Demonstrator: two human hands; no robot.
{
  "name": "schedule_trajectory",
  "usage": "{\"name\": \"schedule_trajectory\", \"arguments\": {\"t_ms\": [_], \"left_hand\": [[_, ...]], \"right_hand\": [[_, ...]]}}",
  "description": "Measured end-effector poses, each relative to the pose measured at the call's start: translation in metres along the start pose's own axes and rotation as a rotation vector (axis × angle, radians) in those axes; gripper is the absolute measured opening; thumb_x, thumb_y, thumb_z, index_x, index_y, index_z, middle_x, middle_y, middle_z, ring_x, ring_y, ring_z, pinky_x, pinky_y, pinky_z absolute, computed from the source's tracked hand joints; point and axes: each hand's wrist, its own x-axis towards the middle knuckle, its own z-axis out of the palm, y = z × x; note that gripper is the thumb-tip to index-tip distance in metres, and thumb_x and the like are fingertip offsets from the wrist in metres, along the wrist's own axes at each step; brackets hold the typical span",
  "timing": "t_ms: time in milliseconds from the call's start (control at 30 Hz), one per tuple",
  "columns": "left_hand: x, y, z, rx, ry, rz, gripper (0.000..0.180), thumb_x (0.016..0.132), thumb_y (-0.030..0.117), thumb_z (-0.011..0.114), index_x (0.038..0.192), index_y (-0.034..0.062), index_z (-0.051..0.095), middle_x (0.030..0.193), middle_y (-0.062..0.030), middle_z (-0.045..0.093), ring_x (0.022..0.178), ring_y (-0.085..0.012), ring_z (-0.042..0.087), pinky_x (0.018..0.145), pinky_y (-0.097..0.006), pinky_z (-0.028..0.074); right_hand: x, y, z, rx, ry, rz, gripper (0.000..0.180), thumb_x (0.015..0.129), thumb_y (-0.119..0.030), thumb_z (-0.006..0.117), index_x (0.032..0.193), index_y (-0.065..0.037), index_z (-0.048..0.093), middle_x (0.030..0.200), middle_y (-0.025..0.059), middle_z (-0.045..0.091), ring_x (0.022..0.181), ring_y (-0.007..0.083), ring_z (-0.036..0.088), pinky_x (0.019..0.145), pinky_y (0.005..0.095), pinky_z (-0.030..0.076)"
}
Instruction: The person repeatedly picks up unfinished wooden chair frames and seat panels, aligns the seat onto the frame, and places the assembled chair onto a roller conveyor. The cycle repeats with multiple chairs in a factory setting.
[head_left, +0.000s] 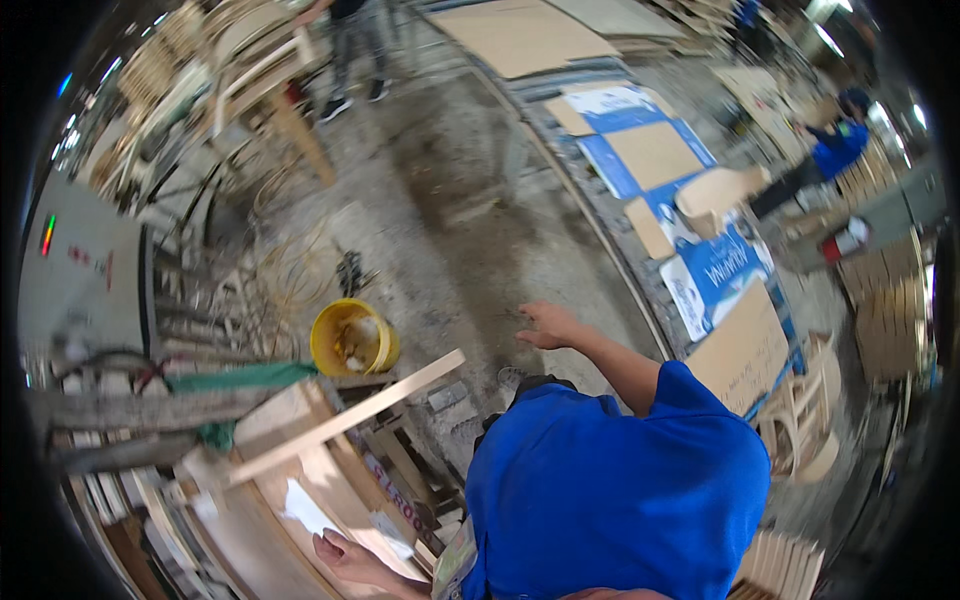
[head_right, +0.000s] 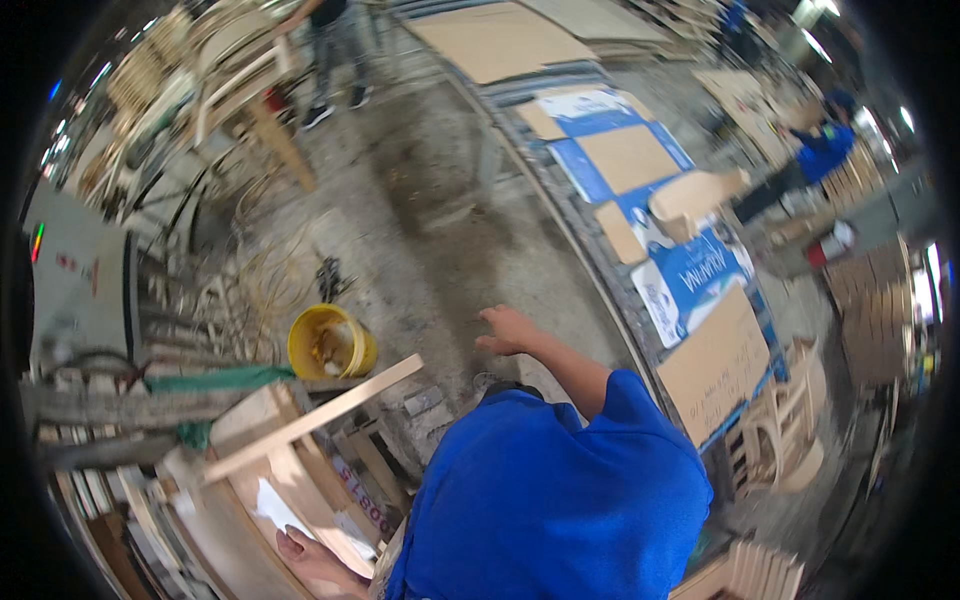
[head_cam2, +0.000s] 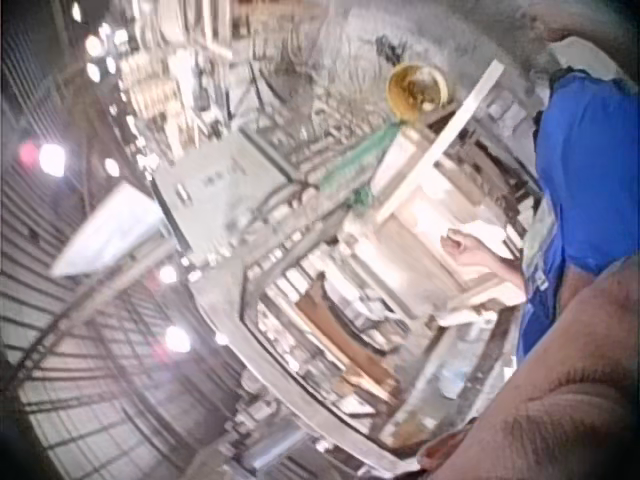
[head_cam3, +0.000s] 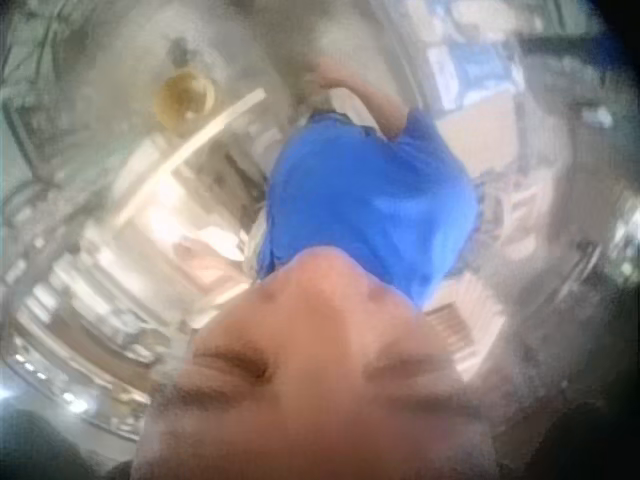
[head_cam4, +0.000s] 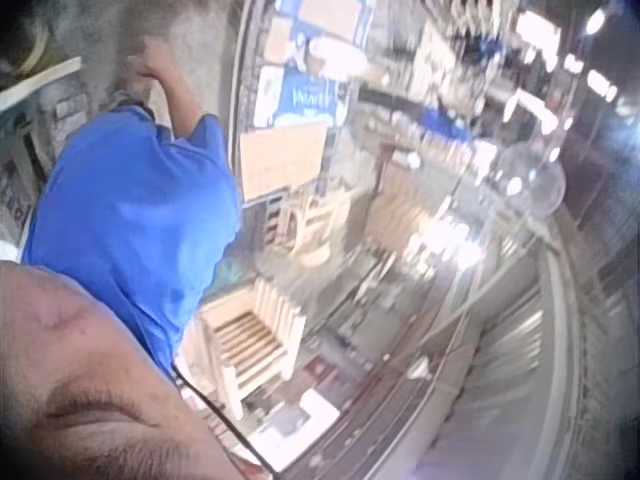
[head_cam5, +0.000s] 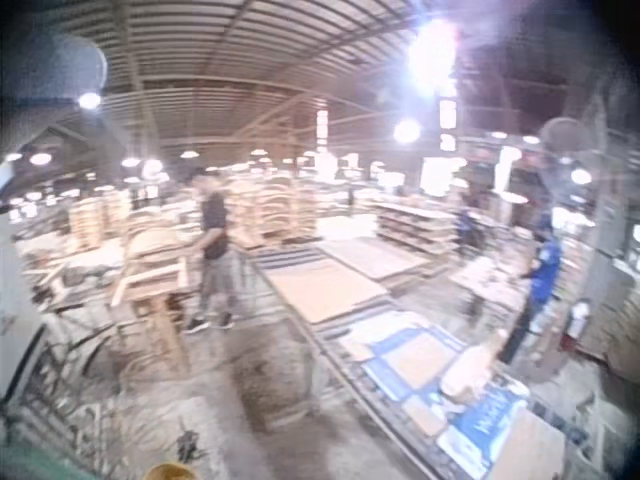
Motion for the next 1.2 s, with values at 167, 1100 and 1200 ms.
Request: {"name": "schedule_trajectory", "arguments": {"t_ms": [167,1100,1200], "left_hand": [[-0.01,0.097,0.107,-0.285,-0.34,0.212,0.034,0.104,0.015,0.064,0.129,-0.0091,0.063,0.111,-0.0186,0.072,0.099,-0.0222,0.068,0.089,-0.034,0.056],[-0.157,0.241,0.201,0.081,-0.978,0.595,0.045,0.095,0.034,0.066,0.129,0.0048,0.067,0.106,-0.0225,0.073,0.098,-0.0346,0.071,0.089,-0.045,0.055],[-0.161,0.229,0.223,-0.155,-0.897,0.683,0.034,0.089,0.015,0.074,0.117,-0.0042,0.069,0.088,-0.0161,0.075,0.078,-0.0243,0.074,0.076,-0.035,0.059]], "right_hand": [[-0.05,0.128,-0.066,0.036,0.566,0.408,0.06,0.089,-0.04,0.075,0.135,-0.003,0.061,0.131,0.0229,0.062,0.124,0.0407,0.059,0.104,0.0474,0.049],[-0.079,0.308,-0.391,0.577,1.405,0.353,0.031,0.099,-0.033,0.064,0.086,-0.005,0.07,0.072,0.0105,0.07,0.066,0.0195,0.069,0.055,0.0344,0.054],[-0.093,0.25,-0.421,1.14,1.373,0.063,0.029,0.102,-0.033,0.064,0.091,-0.006,0.068,0.076,0.009,0.07,0.063,0.018,0.068,0.052,0.0302,0.055]]}}
